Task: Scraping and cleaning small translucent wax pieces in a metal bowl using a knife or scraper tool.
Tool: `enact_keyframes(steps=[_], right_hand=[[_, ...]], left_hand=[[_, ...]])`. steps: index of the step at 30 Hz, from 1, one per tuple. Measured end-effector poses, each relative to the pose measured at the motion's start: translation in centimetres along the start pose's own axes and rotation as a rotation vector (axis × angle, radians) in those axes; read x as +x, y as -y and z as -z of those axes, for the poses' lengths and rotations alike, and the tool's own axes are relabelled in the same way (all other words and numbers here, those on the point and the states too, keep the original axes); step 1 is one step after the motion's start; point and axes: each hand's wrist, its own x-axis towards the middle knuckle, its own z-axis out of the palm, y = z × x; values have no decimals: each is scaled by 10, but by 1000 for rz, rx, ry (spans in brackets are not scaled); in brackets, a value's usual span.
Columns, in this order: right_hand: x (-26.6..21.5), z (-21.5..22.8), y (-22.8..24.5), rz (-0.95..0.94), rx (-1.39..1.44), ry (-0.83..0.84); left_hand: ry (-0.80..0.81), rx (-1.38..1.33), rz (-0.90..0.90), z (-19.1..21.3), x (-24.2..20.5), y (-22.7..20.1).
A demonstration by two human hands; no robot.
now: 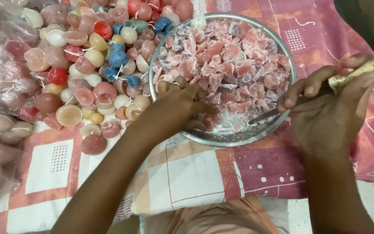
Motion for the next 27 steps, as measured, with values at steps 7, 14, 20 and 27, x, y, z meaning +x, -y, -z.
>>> enact_keyframes(steps=[7, 14, 20, 27], right_hand=[[-9, -7, -6, 28, -52, 43], [-16, -2, -14, 2, 37, -73], [-9, -23, -24, 23, -6, 37], [-1, -38, -38, 145, -121, 243]], left_hand=[[-142, 144, -39, -22, 2, 0], [-259, 143, -6, -36, -3, -2], [-268, 91, -20, -37, -1, -2], [-292, 27, 12, -37, -6, -3]])
